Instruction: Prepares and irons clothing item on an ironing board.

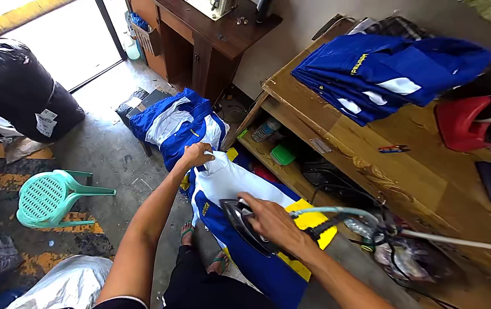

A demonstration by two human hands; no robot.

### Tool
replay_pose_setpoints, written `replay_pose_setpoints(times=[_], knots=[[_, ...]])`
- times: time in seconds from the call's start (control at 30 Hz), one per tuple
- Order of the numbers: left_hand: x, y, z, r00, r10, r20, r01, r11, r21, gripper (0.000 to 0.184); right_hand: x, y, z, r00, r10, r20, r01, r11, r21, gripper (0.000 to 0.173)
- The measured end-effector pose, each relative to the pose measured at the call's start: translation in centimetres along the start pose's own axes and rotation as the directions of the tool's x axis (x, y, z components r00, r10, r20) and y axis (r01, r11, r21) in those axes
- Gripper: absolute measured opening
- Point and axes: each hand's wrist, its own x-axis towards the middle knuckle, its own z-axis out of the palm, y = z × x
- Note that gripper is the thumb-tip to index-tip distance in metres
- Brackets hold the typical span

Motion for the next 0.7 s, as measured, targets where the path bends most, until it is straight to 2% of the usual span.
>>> replay_pose_setpoints(times=[0.13, 0.27, 0.37, 0.5, 0.57, 0.63, 0.7], knots=[[-0.5, 0.5, -0.4, 1.000, 0.010, -0.017, -0.010, 1.000, -0.009, 0.015, 2.3, 1.8, -1.4, 0.981, 0.191, -0.040, -0.189, 0.981, 0.049, 0.049], [1.6, -0.5, -0.2, 0.999, -0.003, 0.049, 0.003, 1.000, -0.014, 0.020, 7.3, 0.8, -2.7, 0.979, 0.196, -0.056, -0.195, 0.981, 0.022, 0.042], [1.9, -0.4, 0.2, 0.999, -0.043, 0.030, 0.043, 0.999, -0.005, 0.020, 9.0, -0.2, -2.4, 0.991, 0.124, -0.045, -0.125, 0.991, -0.041, 0.041], [1.6, -0.6, 0.7, 0.995, -0.086, -0.044, 0.083, 0.994, -0.067, 0.019, 4.6, -2.5, 0.4, 0.995, -0.048, 0.082, 0.056, 0.994, -0.094, 0.051], [1.3, -0.7, 1.2, 0.991, -0.105, -0.079, 0.099, 0.992, -0.080, 0.018, 0.9, -2.9, 3.0, 0.987, -0.140, 0.073, 0.148, 0.981, -0.122, 0.050], [-0.1, 0.1, 2.0, 0.971, -0.081, -0.225, 0.074, 0.996, -0.039, 0.016, -1.9, -2.1, 4.4, 0.969, -0.241, 0.044, 0.245, 0.960, -0.139, 0.049], [-1.3, 1.6, 2.7, 0.916, 0.007, -0.400, 0.061, 0.986, 0.158, 0.017, -3.6, -0.8, 3.5, 0.976, -0.193, 0.100, 0.198, 0.979, -0.044, 0.055]])
